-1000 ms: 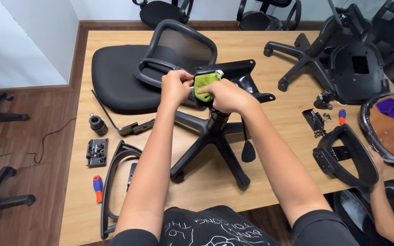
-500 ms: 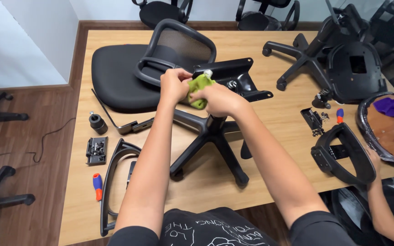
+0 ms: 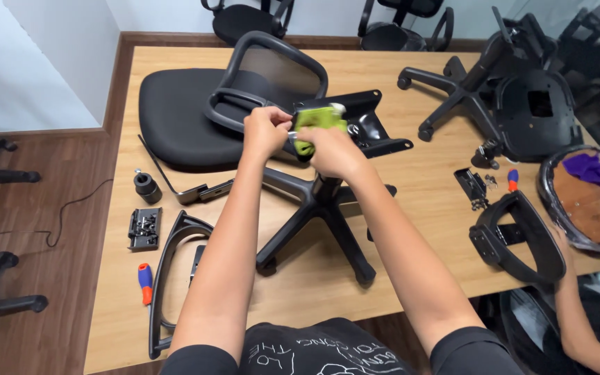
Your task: Cleaning various components of an office chair with a cloth before assembly.
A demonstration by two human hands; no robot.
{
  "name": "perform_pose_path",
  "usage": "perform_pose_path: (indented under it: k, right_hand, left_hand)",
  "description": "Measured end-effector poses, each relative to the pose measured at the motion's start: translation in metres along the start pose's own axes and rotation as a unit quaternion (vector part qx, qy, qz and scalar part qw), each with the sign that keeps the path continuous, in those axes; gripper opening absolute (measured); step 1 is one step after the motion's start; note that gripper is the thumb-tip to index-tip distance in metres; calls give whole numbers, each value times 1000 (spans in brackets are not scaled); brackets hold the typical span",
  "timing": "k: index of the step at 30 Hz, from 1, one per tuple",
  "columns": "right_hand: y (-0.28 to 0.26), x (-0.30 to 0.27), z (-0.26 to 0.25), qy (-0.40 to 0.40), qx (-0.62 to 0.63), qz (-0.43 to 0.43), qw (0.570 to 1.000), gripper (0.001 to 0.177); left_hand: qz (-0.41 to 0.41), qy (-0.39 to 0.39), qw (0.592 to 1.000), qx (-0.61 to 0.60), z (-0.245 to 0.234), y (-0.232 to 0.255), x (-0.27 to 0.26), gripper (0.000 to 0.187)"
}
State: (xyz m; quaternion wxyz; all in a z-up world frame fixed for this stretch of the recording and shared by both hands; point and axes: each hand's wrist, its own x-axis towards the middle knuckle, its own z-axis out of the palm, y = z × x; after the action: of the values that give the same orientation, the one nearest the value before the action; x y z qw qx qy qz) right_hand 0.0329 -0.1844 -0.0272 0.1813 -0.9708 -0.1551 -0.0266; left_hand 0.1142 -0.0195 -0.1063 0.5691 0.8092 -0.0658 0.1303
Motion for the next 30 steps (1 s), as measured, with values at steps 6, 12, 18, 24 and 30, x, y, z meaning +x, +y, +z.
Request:
perform_pose_path:
  k: [6, 12, 18, 24, 30]
  right_hand:
    - [-6, 0, -41, -147, -15, 36, 988, 51]
    - [12, 15, 5, 20, -74, 48, 996, 29]
    - [-10, 4, 19, 51, -23, 21, 998, 35]
    - [-15, -2, -25, -108, 33, 41, 993, 52]
    - [3, 9, 10, 71, -29, 77, 994, 24]
  left_hand:
    - [1, 15, 1000, 25, -3, 8, -9, 12]
    - [-10, 24, 1000, 15, 1, 4, -11, 12]
    - [-22, 6, 1000, 2, -3, 3, -6, 12]
    - [-13, 8, 1000, 8, -4, 5, -9, 12]
    - [-11, 16, 1000, 19, -1, 6, -10, 13]
